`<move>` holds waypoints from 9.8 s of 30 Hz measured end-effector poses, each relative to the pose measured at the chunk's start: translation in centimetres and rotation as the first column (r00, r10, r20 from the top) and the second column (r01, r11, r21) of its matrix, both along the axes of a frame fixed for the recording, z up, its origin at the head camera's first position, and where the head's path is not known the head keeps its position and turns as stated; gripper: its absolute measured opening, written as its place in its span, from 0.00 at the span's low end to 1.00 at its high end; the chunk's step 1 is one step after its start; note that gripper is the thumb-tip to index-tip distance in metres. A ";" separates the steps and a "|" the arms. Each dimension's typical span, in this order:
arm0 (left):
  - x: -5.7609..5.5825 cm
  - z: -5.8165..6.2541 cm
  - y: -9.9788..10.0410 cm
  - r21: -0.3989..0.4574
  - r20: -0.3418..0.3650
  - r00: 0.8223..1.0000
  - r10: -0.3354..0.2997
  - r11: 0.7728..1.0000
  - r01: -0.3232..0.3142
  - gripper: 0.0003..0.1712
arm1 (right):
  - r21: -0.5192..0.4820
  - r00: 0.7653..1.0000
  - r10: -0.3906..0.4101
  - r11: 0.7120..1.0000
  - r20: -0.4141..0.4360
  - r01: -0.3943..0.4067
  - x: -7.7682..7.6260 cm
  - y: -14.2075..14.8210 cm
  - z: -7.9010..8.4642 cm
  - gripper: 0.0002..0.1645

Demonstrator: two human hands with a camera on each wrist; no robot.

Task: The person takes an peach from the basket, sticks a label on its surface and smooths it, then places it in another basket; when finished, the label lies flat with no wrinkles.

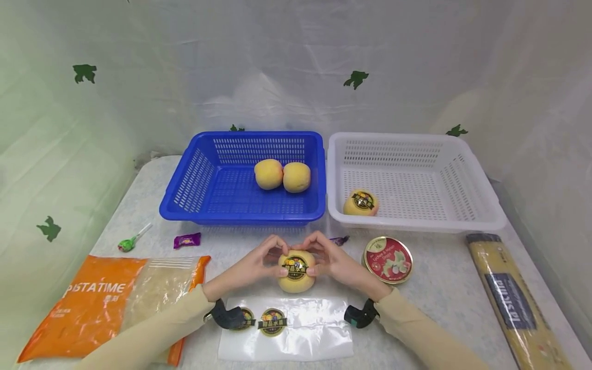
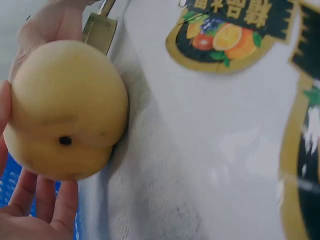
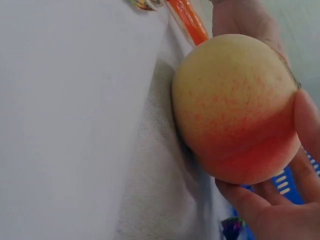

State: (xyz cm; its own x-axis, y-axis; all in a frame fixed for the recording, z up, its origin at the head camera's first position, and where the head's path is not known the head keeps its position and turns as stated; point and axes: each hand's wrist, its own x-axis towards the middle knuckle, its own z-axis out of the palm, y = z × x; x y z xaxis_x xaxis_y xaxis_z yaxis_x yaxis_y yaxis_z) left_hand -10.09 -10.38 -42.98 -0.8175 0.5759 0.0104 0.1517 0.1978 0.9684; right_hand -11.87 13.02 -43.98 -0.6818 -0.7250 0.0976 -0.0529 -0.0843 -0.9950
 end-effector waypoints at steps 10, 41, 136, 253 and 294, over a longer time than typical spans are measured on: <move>-0.8 0.3 0.2 0.012 0.012 0.999 -0.040 0.999 0.040 0.10 | 0.056 0.997 -0.053 0.997 0.059 0.050 -0.2 0.0 0.4 0.18; -1.8 8.1 5.6 -0.092 -0.491 0.870 0.053 0.989 -0.112 0.28 | 0.382 0.783 -0.587 0.688 -0.207 0.617 1.5 20.4 5.4 0.26; -2.0 3.0 -5.3 0.136 0.135 0.873 0.468 0.864 -0.484 0.26 | 0.349 0.970 -0.214 0.905 -0.118 0.242 -16.1 -4.6 11.5 0.32; 9.2 0.2 -4.7 -0.654 -0.452 0.813 -0.366 0.756 -0.023 0.40 | 0.428 0.818 0.179 0.899 -0.547 0.090 9.2 -4.6 1.4 0.16; 1.6 1.6 0.7 -0.219 -0.317 0.945 0.075 0.964 -0.150 0.15 | 0.270 0.868 -0.075 0.934 -0.490 0.234 0.8 -2.0 2.8 0.19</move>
